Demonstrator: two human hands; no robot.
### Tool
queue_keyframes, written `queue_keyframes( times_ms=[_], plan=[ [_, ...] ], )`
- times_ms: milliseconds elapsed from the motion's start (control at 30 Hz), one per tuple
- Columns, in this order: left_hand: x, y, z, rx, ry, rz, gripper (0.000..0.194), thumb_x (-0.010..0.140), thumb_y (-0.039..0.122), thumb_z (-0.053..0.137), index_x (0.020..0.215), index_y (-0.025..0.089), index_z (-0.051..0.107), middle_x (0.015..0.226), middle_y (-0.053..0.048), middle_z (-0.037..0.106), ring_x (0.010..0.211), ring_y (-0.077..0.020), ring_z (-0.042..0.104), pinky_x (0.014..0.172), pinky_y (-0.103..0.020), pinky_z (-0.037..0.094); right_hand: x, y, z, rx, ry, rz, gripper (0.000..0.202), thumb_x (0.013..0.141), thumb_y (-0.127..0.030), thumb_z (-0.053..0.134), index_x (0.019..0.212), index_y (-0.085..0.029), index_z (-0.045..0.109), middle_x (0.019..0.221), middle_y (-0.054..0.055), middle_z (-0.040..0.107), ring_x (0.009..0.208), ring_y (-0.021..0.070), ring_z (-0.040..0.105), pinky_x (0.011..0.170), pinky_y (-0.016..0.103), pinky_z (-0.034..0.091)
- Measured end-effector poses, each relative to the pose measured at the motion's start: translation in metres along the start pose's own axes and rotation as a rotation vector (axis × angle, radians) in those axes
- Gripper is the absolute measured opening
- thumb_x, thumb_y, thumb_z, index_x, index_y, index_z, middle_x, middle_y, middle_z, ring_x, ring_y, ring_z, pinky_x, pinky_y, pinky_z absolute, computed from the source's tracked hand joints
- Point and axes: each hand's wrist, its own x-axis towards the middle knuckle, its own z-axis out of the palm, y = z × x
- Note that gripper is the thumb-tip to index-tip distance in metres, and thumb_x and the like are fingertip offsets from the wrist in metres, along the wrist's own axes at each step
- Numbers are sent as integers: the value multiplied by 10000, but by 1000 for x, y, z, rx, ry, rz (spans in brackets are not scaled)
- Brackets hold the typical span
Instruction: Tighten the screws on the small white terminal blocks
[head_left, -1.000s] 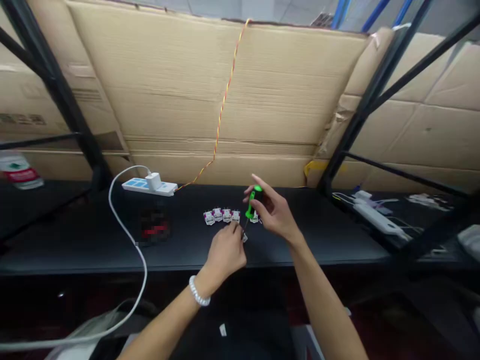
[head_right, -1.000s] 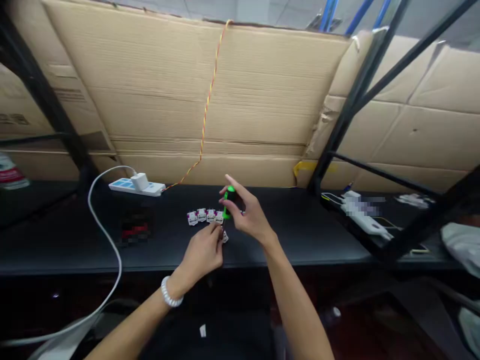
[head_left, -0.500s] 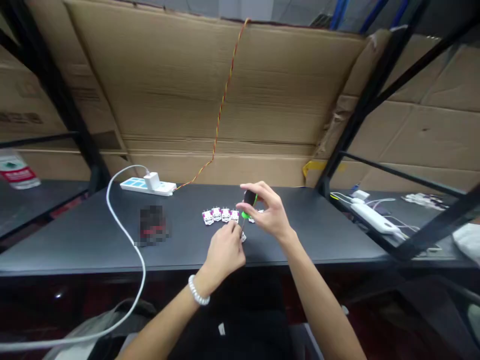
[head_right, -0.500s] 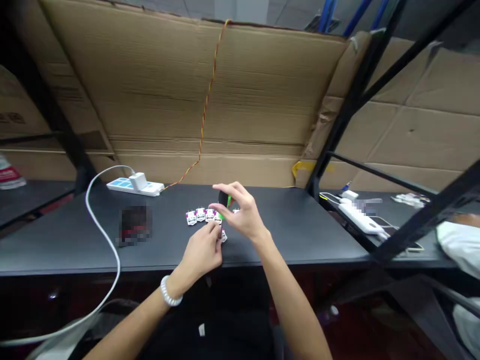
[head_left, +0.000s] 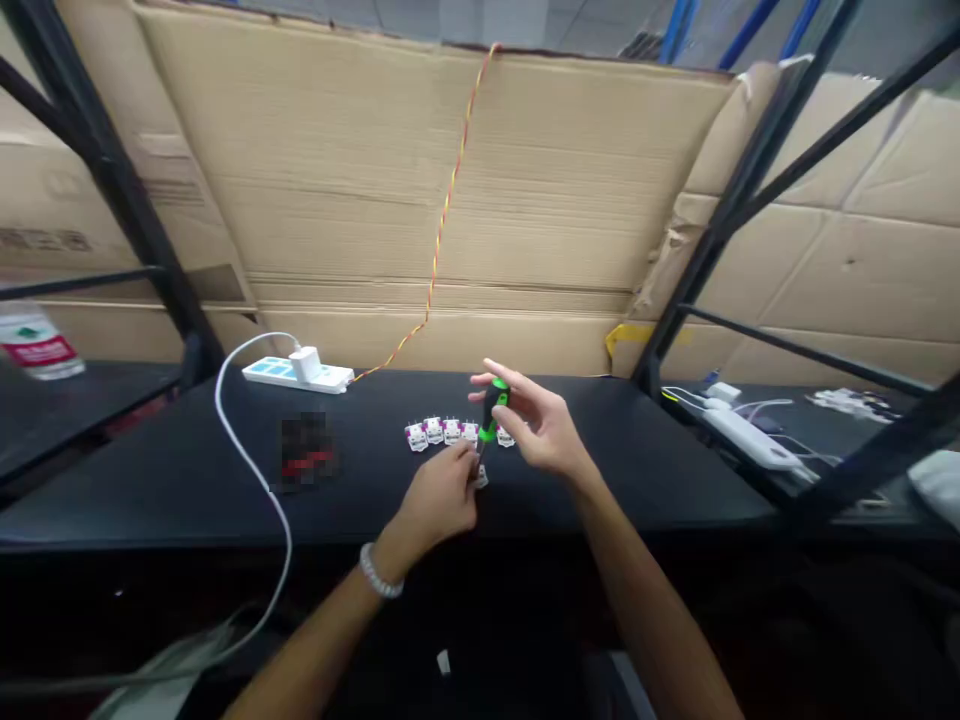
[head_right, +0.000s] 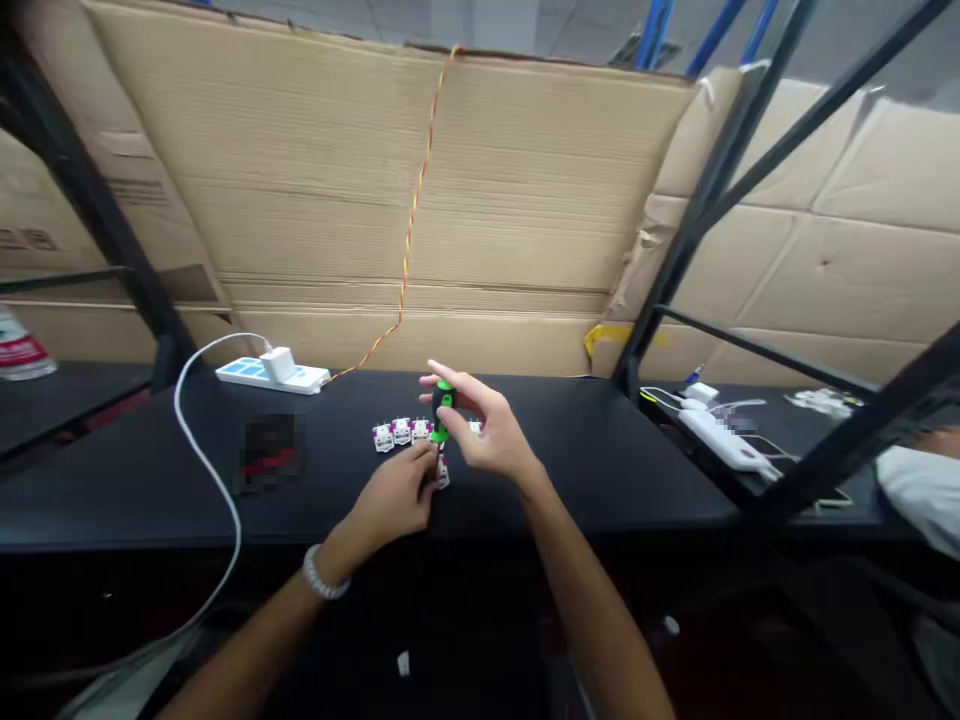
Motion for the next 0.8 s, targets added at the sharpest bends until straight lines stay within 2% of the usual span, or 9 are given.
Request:
queue_keyframes(
  times_ms=[100,200,267,400,433,500,600,667,800],
  plan=[
    [-2,-11,-9,-95,-29,57,177,864,35,586,869,210,615,1054,-83,686,967,-253,683,920,-370,572,2,-5,2,-119,61,-28,417,980,-356,739,1391,-293,706,1140,79,725,960,203,722,873,368,651],
    [-4,-15,-9,-115,-16,64,142,882,66,613,899,206,632,1077,-88,690,986,-263,682,937,-385,570,5,-8,4,-291,138,-106,390,924,-360,812,1305,-296,761,1023,54,710,792,170,644,779,343,630],
    [-4,-13,-7,-102,5,52,128,887,74,619,906,199,642,1072,-94,691,982,-266,682,931,-387,570,4,-9,5,-282,116,-139,415,974,-331,744,1388,-309,717,1089,69,728,858,189,676,832,365,628],
    [-4,-9,-3,-80,15,12,148,867,57,616,890,201,642,1034,-84,685,944,-254,682,887,-363,571,3,-11,4,-82,-48,-91,537,1065,-264,557,1596,-332,515,1405,109,690,1153,237,719,994,421,614],
    [-4,-8,-2,-81,19,3,144,869,62,617,891,203,639,1039,-83,682,944,-251,682,887,-362,570,3,-12,3,-87,-47,-82,532,1060,-263,572,1586,-326,529,1386,107,700,1127,229,722,991,415,614],
    [-4,-6,-1,-86,33,-9,149,865,58,615,893,203,632,1046,-81,678,947,-247,681,893,-362,569,4,-12,3,-188,14,-97,468,1016,-282,669,1483,-304,642,1206,86,744,964,201,710,920,383,619],
    [-5,-4,1,-84,53,-29,167,867,40,591,886,204,616,1036,-79,668,941,-241,677,893,-361,566,6,-14,3,-346,97,-126,405,940,-328,784,1341,-284,742,1024,56,717,818,180,640,815,355,609],
    [-5,-2,3,-85,58,-47,173,861,35,586,867,207,601,1032,-82,664,938,-242,672,875,-359,565,6,-15,4,-320,70,-116,445,979,-332,724,1421,-283,693,1111,83,723,921,208,678,851,371,617],
    [-4,-1,5,-125,92,-35,192,843,18,572,836,210,583,1009,-82,655,936,-246,657,867,-366,564,3,-17,4,-90,-48,-84,508,1067,-271,549,1573,-312,549,1417,117,688,1212,244,709,1017,417,606]
  ],
)
